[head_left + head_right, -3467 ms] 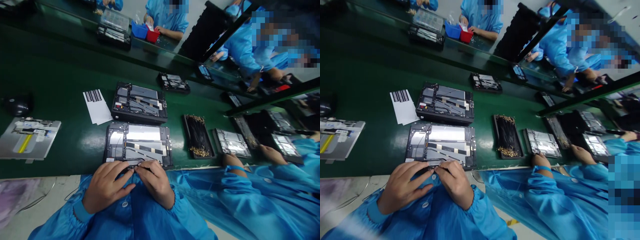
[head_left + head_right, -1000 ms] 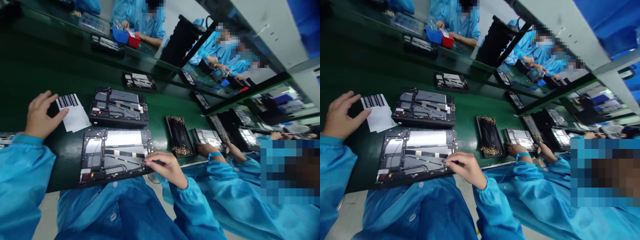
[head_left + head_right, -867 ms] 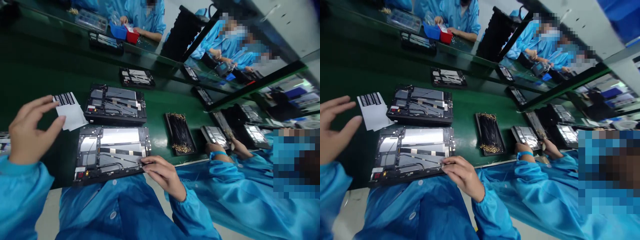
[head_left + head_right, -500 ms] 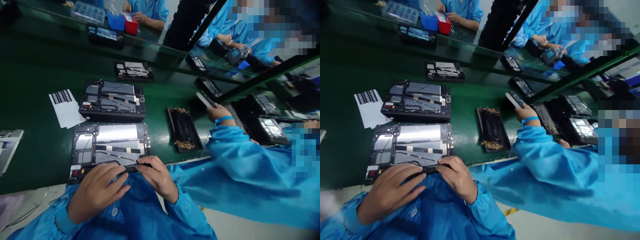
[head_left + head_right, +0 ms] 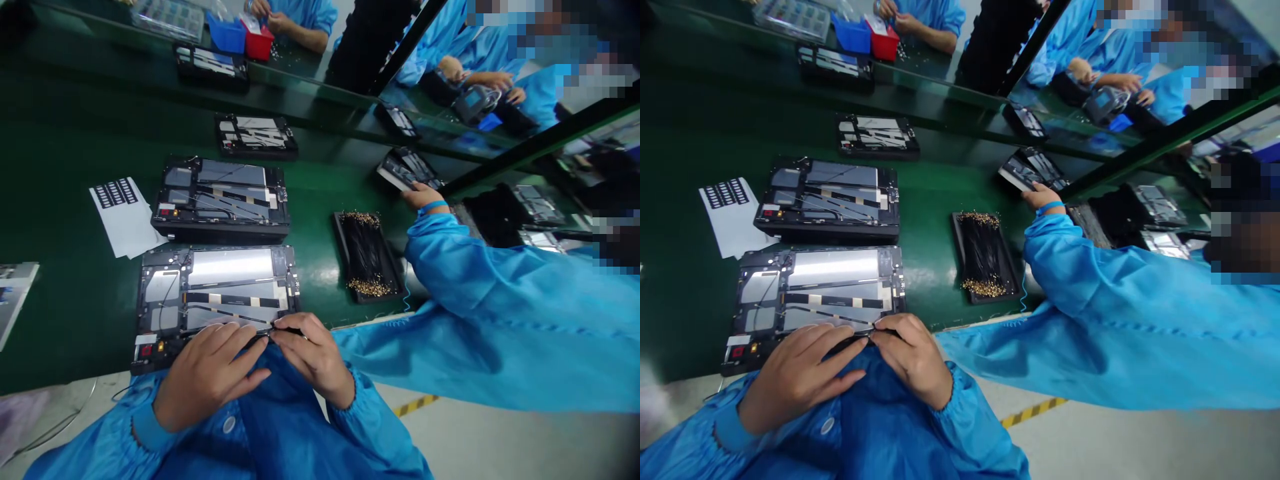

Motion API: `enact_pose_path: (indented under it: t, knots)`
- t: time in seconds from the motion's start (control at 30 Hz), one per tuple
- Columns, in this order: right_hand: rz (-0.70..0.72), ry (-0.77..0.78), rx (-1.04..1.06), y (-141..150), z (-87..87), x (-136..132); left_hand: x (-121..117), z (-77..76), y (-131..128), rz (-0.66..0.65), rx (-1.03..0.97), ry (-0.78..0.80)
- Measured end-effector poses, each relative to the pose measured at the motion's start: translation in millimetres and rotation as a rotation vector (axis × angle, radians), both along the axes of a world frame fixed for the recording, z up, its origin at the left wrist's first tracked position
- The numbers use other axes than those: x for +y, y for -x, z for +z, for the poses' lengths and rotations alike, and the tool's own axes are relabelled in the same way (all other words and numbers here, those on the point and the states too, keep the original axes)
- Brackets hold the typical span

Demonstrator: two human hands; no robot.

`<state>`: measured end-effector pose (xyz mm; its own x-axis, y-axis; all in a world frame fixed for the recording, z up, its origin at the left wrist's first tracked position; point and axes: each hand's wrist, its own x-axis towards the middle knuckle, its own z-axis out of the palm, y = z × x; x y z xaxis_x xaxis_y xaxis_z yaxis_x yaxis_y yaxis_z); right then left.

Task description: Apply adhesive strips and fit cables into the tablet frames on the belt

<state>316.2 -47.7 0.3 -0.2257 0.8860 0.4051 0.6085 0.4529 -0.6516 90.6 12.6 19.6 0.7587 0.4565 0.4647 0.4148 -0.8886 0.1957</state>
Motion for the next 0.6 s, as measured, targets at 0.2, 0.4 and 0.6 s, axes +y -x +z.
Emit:
enact_pose_path:
  t: [0.2, 0.4, 0.6]
  knots:
    - [-0.033, -0.015, 0.077, -2.9, 0.6, -1.7, 1.3, 1.5, 0.2, 0.002, 0.036, 0.011]
    - [-0.032, -0.15, -0.008, -3.2, -2.9, -7.1, 2.6, 1.0, 0.2, -0.004, 0.031, 0.004]
    - [-0.025, -0.16, -0.056, -4.1, -8.6, -8.4, 2.9, 2.0, -0.7, -0.004, 0.024, 0.014]
